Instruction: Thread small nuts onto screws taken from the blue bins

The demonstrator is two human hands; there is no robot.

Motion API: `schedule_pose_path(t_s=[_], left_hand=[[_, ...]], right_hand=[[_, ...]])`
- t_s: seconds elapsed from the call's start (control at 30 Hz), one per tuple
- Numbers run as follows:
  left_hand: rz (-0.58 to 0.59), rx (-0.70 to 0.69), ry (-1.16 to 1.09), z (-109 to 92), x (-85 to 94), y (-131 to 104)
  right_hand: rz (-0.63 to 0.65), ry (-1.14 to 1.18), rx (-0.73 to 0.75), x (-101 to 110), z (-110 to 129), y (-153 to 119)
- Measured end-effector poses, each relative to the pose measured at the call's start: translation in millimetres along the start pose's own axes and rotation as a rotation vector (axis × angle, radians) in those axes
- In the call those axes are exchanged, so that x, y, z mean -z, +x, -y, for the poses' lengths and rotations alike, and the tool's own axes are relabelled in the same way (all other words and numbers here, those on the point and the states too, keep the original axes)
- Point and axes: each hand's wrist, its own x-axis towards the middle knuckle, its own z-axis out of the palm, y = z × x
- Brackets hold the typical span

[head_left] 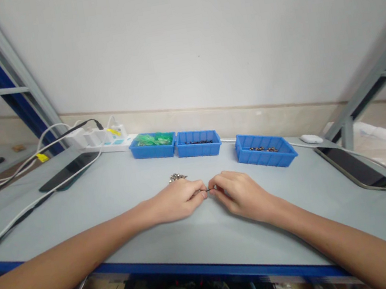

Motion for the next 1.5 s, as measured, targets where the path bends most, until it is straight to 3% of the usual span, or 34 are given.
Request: schedule_pose_path(t_s=[0.9,1.2,1.27,1.37,1.43,1.5], left_hand=[[-0.002,0.013,0.038,-2,2.5,0],[-0.010,0.035,-0.057,-2,14.3,0],[-0.081,0.072,-0.064,3,24.4,0],[-0.184,0.135,-0.022,14,41.8,-1],[-0.221,0.194,0.083,24,52.0,-3],[-0.175,0.237,0.161,33,59.7,-6]], right_hand=[[0.042,0.027,-0.042,1,1,0],[-0.176,-0.098,0.109,16,3,11],[-0.270,-0.100,0.071,25,-3,27],[-0.383,-0.156,-0.113,37,-21,61],[-0.358,-0.237,-0.235,40,-35,79],[-0.284,-0.228,-0.312,38,-44,85]])
